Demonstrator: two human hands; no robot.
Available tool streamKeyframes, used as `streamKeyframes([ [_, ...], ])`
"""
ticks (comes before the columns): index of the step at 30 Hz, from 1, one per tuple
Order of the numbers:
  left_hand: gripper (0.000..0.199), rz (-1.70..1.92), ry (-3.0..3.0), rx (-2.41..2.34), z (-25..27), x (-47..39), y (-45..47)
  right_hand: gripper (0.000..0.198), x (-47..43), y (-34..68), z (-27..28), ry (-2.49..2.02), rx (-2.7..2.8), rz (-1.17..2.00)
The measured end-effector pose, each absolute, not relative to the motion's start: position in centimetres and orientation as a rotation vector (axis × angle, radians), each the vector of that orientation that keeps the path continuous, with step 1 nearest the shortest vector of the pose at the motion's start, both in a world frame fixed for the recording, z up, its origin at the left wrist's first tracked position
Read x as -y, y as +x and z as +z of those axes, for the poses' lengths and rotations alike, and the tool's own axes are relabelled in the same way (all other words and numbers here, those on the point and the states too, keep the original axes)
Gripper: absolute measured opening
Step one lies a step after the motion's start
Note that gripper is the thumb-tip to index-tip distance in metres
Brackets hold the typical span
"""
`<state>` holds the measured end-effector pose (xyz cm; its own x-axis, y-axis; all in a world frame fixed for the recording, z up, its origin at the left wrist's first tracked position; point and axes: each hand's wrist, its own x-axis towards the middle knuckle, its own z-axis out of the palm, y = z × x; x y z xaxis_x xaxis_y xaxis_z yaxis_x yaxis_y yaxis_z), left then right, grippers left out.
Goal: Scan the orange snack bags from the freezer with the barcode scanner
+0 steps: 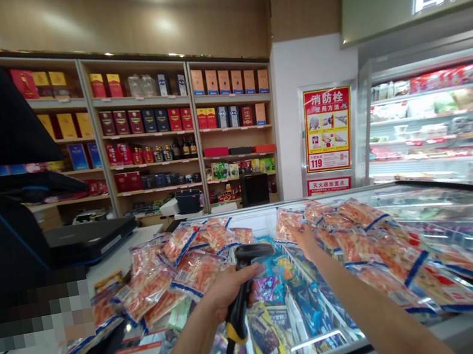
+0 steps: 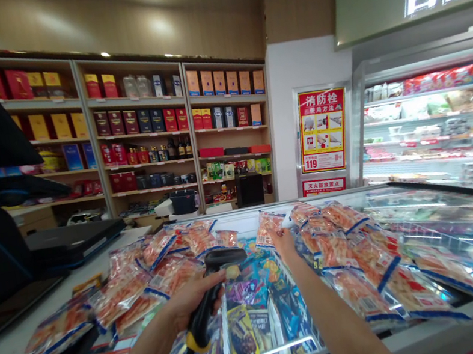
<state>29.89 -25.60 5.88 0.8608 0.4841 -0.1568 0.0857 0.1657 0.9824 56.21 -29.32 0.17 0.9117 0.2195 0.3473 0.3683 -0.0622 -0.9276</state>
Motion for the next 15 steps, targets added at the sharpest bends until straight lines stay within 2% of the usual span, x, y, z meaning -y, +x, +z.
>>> streamKeyframes([
  [15,0.031,0.302,1.394,-0.421,7.3,25.6,29.1,0.032,29.9,57.1,-0.2,-1.574,0.588,-0.11],
])
